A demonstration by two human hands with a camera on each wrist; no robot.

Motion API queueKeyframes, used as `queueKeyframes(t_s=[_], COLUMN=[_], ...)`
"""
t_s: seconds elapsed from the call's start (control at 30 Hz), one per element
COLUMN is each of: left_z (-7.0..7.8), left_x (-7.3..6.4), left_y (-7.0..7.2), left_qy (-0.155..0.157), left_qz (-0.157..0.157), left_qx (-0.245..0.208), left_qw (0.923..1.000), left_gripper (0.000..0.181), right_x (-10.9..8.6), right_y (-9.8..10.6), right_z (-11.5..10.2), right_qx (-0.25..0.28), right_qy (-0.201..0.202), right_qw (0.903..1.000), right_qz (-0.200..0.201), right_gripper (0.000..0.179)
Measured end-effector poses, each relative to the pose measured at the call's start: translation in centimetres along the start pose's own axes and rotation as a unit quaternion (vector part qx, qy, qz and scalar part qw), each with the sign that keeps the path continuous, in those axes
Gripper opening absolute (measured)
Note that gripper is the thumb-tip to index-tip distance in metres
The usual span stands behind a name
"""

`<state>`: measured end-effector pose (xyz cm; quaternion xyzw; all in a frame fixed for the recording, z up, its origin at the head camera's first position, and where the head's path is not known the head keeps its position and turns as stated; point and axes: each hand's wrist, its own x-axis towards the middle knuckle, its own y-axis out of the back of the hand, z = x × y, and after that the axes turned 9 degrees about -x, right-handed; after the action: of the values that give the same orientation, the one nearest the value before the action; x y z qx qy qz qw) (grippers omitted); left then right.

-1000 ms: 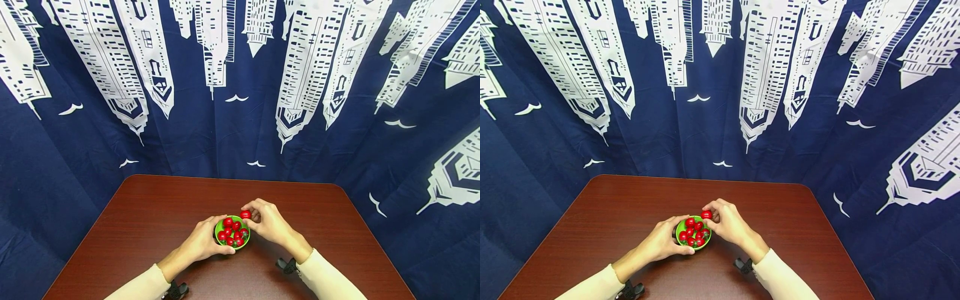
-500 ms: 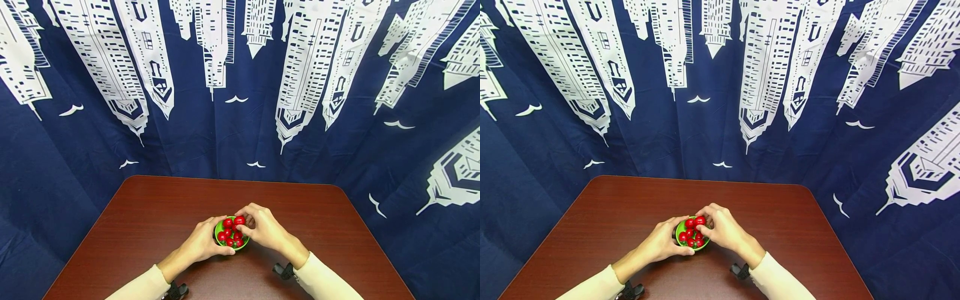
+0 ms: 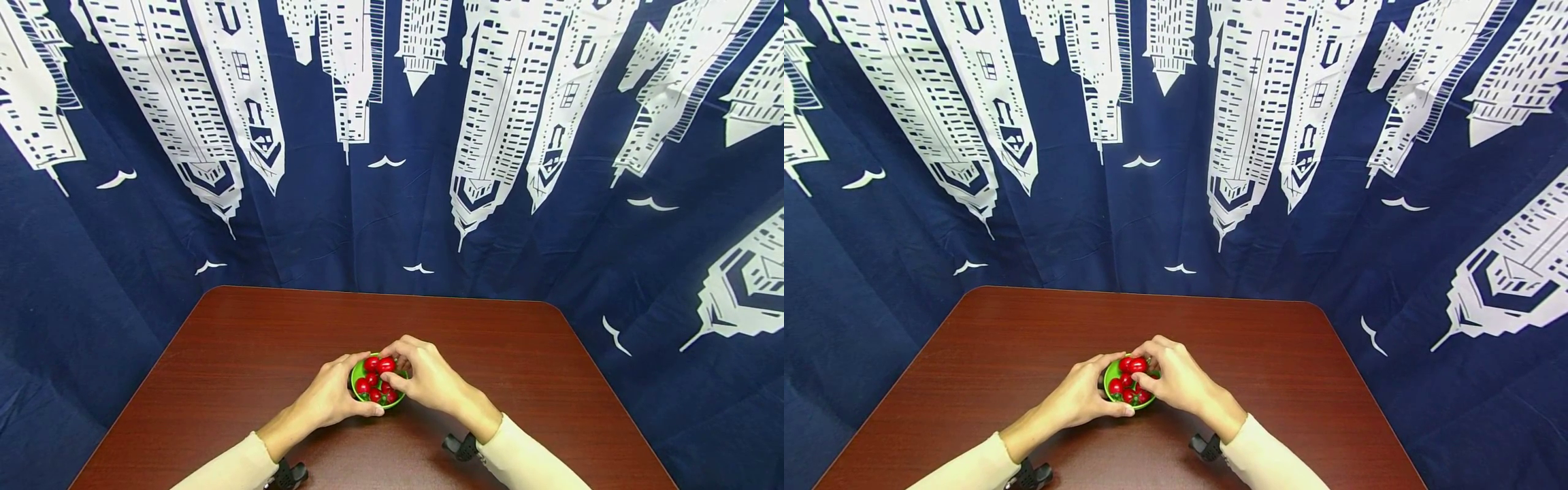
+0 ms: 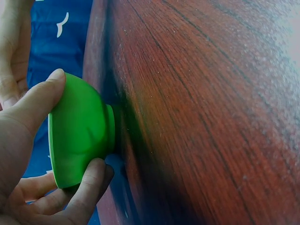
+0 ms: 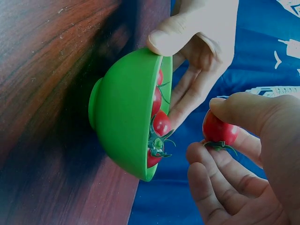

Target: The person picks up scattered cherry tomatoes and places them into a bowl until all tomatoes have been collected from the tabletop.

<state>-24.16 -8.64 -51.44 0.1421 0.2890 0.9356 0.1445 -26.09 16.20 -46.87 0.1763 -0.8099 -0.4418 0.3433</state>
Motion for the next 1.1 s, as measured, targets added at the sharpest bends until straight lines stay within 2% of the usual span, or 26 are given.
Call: queueKeyframes(t_s=[0.5, 0.7, 1.1], left_z=[0.09, 0.12, 0.03], left_x=[0.03, -0.04, 0.03], left_y=[0.03, 0.09, 0.04], left_qy=[-0.009, -0.008, -0.015], left_qz=[0.0, -0.001, 0.005], left_qx=[0.003, -0.005, 0.006], left_qw=[1.0, 1.0, 0.9999], left_gripper=[0.104, 0.104, 0.103], right_x=[0.01, -0.07, -0.17], right_y=[-0.01, 0.23, 0.57], right_z=[-0.11, -0.11, -0.3], right_qx=[-0.008, -0.002, -0.01], right_qy=[0.01, -0.001, -0.011], right_qw=[0.9999, 1.0, 0.9999], right_qz=[0.001, -0.005, -0.001], right_gripper=[0.031, 0.037, 0.037])
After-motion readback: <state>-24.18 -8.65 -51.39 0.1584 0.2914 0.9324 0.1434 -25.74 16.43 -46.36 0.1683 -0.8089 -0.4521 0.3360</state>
